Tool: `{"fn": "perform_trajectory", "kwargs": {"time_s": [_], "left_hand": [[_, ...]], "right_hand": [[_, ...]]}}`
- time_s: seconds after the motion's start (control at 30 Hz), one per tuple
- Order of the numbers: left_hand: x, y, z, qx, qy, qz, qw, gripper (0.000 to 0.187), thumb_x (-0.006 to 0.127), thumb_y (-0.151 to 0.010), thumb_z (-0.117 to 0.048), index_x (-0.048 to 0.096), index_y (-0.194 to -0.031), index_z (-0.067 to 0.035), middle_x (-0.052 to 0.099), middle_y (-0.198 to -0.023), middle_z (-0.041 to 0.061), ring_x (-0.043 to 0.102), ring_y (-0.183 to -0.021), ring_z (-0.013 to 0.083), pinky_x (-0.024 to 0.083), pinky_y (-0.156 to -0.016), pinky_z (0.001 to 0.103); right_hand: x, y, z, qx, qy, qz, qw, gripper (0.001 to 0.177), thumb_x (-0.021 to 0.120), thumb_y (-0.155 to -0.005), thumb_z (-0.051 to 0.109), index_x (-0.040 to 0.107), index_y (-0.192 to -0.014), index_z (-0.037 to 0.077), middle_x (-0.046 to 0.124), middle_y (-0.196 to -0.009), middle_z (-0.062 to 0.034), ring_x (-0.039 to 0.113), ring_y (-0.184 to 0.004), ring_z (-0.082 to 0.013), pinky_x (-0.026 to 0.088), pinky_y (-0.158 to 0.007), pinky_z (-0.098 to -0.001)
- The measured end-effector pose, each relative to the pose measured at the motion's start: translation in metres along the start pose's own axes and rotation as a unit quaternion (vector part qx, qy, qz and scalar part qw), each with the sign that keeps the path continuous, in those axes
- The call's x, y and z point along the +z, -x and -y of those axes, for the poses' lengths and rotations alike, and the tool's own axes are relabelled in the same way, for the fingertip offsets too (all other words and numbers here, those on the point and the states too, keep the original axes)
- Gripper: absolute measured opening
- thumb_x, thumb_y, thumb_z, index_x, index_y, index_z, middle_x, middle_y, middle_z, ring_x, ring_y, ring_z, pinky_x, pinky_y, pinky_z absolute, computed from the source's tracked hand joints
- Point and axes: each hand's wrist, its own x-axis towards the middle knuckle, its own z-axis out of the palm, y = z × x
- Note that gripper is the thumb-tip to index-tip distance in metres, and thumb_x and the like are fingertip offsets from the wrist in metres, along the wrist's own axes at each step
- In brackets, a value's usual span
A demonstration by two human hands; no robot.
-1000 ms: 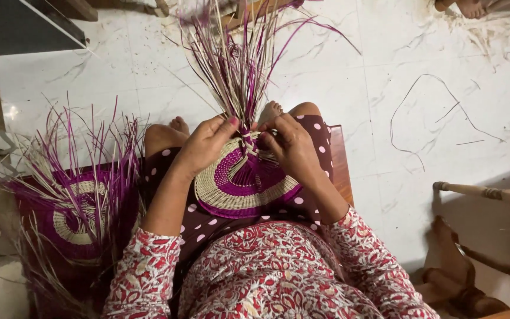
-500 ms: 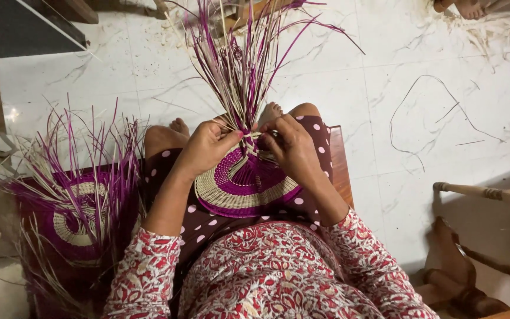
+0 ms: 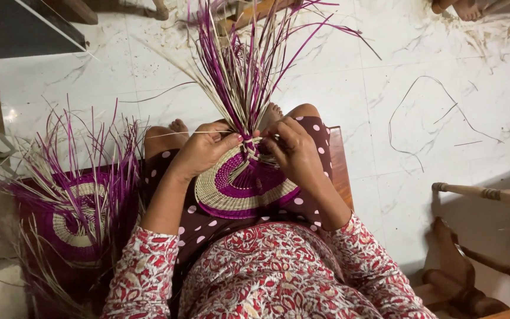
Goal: Weaving and assembling a decorative hand fan using dyed natural fibers.
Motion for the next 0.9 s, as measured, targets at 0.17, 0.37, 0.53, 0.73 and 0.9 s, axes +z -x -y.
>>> {"fn": "perform_trajectory", "kwargs": {"time_s": [0.17, 0.37, 0.53, 0.73, 0.9], "left_hand": [[0.017, -0.01, -0.025, 0.028, -0.007, 0.016, 0.999, 0.01, 0.069, -0.099, -0.005, 0.072, -0.105, 0.002, 0.077, -0.098, 0.011, 0.066, -0.091, 0.012, 0.056, -0.09, 0.032], [0.012, -0.014, -0.016, 0.021, -0.084, 0.005, 0.996, 0.017, 0.06, -0.105, -0.01, 0.071, -0.104, 0.004, 0.075, -0.09, 0.01, 0.065, -0.083, 0.0131, 0.057, -0.086, 0.036], [-0.002, -0.019, 0.015, 0.038, -0.185, 0.004, 0.982, 0.025, 0.056, -0.108, -0.016, 0.071, -0.096, 0.0, 0.074, -0.081, 0.01, 0.066, -0.076, 0.0141, 0.056, -0.078, 0.038], [0.007, -0.006, -0.005, -0.041, -0.174, 0.002, 0.984, 0.024, 0.056, -0.105, -0.019, 0.068, -0.098, 0.0, 0.073, -0.086, 0.013, 0.065, -0.085, 0.0179, 0.055, -0.082, 0.044], [0.022, 0.005, -0.038, -0.051, -0.247, -0.019, 0.967, 0.018, 0.066, -0.092, -0.008, 0.072, -0.105, 0.004, 0.076, -0.084, 0.018, 0.073, -0.079, 0.0252, 0.059, -0.075, 0.042]], "right_hand": [[-0.001, -0.004, 0.008, 0.013, -0.006, 0.006, 1.0, 0.008, 0.072, -0.094, 0.016, 0.07, -0.101, 0.015, 0.062, -0.091, -0.0091, 0.067, -0.089, -0.0347, 0.053, -0.08, -0.0415], [0.003, -0.01, 0.025, -0.029, 0.105, -0.036, 0.993, 0.014, 0.074, -0.092, 0.022, 0.068, -0.101, 0.013, 0.059, -0.094, -0.0111, 0.063, -0.09, -0.0366, 0.05, -0.082, -0.045], [0.029, -0.024, 0.035, -0.077, 0.217, -0.11, 0.967, 0.027, 0.082, -0.084, 0.03, 0.065, -0.093, 0.012, 0.055, -0.081, -0.0089, 0.062, -0.074, -0.0322, 0.052, -0.068, -0.0424], [0.016, -0.034, 0.05, -0.042, 0.22, -0.1, 0.97, 0.013, 0.071, -0.09, 0.022, 0.06, -0.092, 0.015, 0.051, -0.073, -0.0044, 0.064, -0.065, -0.0293, 0.053, -0.058, -0.0375], [-0.01, -0.041, 0.055, 0.063, -0.101, 0.005, 0.993, 0.023, 0.063, -0.099, 0.028, 0.058, -0.088, 0.009, 0.057, -0.077, -0.0117, 0.065, -0.076, -0.0333, 0.052, -0.071, -0.0434]]}}
